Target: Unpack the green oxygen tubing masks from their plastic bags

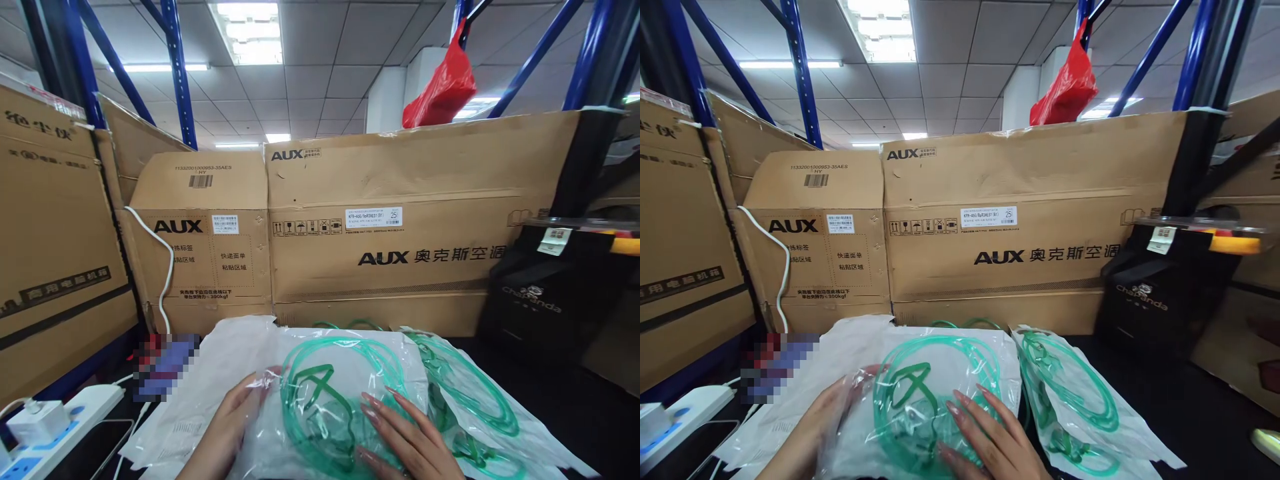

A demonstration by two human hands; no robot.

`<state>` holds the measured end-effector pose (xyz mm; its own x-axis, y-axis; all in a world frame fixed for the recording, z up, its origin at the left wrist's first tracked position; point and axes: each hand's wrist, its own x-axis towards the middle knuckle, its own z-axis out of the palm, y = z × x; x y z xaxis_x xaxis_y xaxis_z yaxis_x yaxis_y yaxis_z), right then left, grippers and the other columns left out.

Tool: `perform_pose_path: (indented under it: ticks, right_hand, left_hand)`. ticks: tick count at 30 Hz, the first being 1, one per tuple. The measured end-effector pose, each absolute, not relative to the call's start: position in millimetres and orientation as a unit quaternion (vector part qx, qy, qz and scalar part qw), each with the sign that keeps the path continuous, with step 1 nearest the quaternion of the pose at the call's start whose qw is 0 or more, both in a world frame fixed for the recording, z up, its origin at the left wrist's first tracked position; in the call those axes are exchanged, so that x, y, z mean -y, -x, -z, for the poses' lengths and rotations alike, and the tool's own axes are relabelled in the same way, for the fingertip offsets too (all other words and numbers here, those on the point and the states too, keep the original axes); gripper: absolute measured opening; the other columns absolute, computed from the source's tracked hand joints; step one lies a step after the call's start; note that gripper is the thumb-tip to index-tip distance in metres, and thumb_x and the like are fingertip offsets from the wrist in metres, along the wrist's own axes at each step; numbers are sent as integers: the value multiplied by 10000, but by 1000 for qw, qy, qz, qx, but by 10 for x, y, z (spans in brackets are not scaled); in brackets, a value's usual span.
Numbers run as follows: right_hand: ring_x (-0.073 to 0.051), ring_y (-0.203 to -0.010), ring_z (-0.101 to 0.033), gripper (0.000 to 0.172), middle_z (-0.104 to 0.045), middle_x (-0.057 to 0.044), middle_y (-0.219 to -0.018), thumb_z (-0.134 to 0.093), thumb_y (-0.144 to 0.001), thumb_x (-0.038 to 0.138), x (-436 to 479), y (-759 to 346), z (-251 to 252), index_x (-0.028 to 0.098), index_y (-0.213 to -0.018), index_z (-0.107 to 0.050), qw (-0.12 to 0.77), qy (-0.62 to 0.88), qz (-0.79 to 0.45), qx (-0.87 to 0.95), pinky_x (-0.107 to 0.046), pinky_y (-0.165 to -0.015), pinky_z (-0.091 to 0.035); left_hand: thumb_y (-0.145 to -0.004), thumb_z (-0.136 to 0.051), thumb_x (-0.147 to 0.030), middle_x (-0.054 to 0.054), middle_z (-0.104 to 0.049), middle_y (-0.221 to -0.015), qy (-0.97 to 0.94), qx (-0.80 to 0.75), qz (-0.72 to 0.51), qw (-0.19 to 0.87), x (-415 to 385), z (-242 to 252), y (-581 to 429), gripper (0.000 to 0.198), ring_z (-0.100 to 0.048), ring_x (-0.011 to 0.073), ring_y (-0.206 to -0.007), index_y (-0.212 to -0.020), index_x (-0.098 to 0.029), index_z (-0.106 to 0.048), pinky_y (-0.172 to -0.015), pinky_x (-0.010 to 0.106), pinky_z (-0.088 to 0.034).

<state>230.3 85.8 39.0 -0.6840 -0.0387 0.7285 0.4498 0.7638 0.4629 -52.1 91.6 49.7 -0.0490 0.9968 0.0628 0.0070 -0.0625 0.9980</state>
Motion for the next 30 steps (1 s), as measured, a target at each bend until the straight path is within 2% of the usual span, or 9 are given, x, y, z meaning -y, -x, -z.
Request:
perform_pose_path:
  ticks: [3, 6, 10, 14, 18, 22, 24, 27, 30]
  right_hand:
    - [-208, -1146, -473, 275, -566, -50, -1195, -413, -910, 301, -859, -2246, -368, 257, -1137, -562, 390, 95, 317, 859, -395, -1011, -332]
    - [-213, -1163, -454, 300, -563, -43, -1199, -422, -904, 322, -849, -2220, -365, 252, -1169, -544, 362, 98, 319, 870, -373, -1014, -337]
    - [-225, -1193, -415, 321, -545, -22, -1220, -394, -918, 251, -853, -2228, -400, 238, -1223, -494, 302, 126, 324, 887, -383, -1001, -367]
    - [-251, -1216, -377, 350, -501, -50, -1268, -335, -930, 192, -891, -2256, -438, 200, -1258, -457, 267, 118, 333, 896, -401, -998, -366]
    - [-273, -1244, -325, 374, -436, -66, -1324, -280, -935, 156, -905, -2304, -448, 179, -1276, -431, 283, 157, 302, 897, -442, -1000, -353]
    - [-279, -1256, -304, 388, -400, -92, -1347, -253, -933, 137, -924, -2360, -464, 147, -1286, -412, 296, 197, 290, 888, -478, -1011, -320]
    - [-278, -1255, -308, 392, -396, -102, -1349, -245, -932, 148, -943, -2385, -467, 137, -1287, -411, 295, 198, 297, 886, -483, -1017, -304]
    - [-263, -1250, -324, 398, -405, -99, -1343, -236, -930, 151, -964, -2413, -456, 148, -1289, -408, 300, 221, 302, 878, -491, -1026, -279]
    - [-252, -1239, -347, 405, -422, -105, -1330, -236, -923, 134, -970, -2447, -455, 157, -1292, -403, 324, 251, 307, 859, -504, -1023, -260]
  left_hand:
    - [-615, -654, -498, 83, -715, -915, -548, -513, -466, 468, -821, -605, 500, 383, -586, 327, -962, -851, -204, -720, -863, 406, -436]
    - [-684, -663, -340, 60, -683, -995, -661, -452, -400, 447, -752, -716, 524, 269, -577, 272, -967, -921, -218, -697, -882, 350, -415]
    - [-708, -660, -275, 53, -657, -1054, -695, -407, -408, 429, -718, -787, 510, 206, -553, 253, -991, -902, -224, -705, -923, 321, -373]
    - [-696, -672, -294, 66, -694, -955, -598, -411, -466, 506, -725, -753, 490, 235, -597, 245, -878, -903, -191, -711, -826, 305, -441]
    - [-667, -708, -246, 22, -702, -829, -395, -363, -574, 619, -754, -719, 561, 240, -631, 177, -781, -904, -213, -696, -736, 240, -488]
    - [-757, -611, -136, -1, -685, -736, -291, -292, -624, 664, -773, -770, 668, 159, -648, 143, -701, -880, -215, -674, -726, 293, -528]
    - [-798, -550, -117, 30, -701, -807, -281, -274, -637, 663, -771, -813, 709, 184, -662, 177, -773, -921, -208, -651, -749, 351, -532]
    - [-824, -514, -134, 126, -656, -1075, -289, -264, -651, 650, -764, -858, 735, 213, -600, 276, -1007, -1014, -193, -591, -845, 466, -478]
    - [-807, -522, -90, 177, -621, -1130, -308, -271, -672, 616, -773, -853, 724, 206, -540, 335, -1080, -993, -166, -568, -875, 548, -428]
